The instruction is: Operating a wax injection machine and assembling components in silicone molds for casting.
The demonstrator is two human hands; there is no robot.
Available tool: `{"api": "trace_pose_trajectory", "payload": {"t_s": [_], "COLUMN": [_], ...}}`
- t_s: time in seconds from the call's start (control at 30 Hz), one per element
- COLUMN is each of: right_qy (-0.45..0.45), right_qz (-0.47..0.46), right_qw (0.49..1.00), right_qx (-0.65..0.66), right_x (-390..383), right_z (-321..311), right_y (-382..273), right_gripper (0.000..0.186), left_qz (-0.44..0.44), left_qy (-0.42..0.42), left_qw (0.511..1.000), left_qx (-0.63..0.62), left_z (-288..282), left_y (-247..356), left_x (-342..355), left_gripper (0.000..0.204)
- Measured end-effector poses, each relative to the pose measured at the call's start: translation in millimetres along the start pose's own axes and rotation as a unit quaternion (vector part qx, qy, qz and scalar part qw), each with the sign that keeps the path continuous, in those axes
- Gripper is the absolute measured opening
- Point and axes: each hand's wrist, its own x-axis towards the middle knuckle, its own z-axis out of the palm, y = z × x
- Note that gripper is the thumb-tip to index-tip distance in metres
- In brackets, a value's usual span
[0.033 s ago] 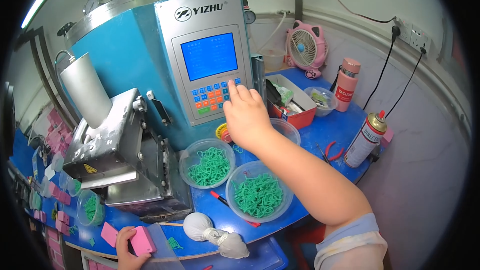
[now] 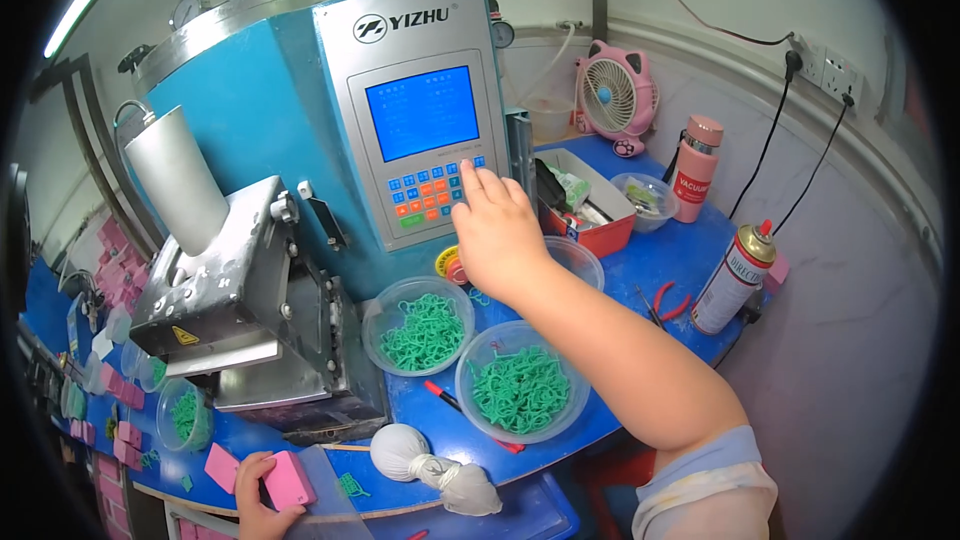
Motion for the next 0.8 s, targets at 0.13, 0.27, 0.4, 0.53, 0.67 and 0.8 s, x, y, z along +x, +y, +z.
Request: {"api": "trace_pose_trajectory", "payload": {"t_s": [0.13,0.27,0.4,0.53,0.67,0.8], "right_qy": [-0.024,-0.022,-0.01,-0.023,-0.006,0.005], "right_qz": [0.008,0.043,0.042,0.039,0.036,0.035], "right_qw": [0.999,0.997,0.999,0.999,0.999,0.999], "right_qx": [0.039,0.064,0.031,0.024,0.021,0.026], "right_x": [-16.3,-11.5,-8.3,-8.4,-7.5,-7.5], "right_z": [7.5,3.0,2.8,1.8,2.9,4.9], "right_y": [2.8,9.6,18.4,16.5,17.1,19.2], "right_gripper": [0.019,0.024,0.024,0.019,0.017,0.016], "left_qz": [0.02,0.015,0.006,-0.001,-0.002,0.013], "left_qy": [0.002,-0.001,-0.002,-0.005,-0.007,-0.004], "left_qw": [1.0,1.0,1.0,1.0,1.0,1.0], "left_qx": [0.006,-0.001,0.006,0.005,0.007,-0.001], "left_z": [1.5,0.4,-0.8,-1.3,-1.2,-0.6], "left_y": [-0.9,-0.9,-2.0,0.0,-0.4,-1.1], "left_x": [1.5,0.6,-1.2,-0.2,0.3,2.0], "left_gripper": [0.073,0.073,0.073,0.072,0.072,0.072]}}
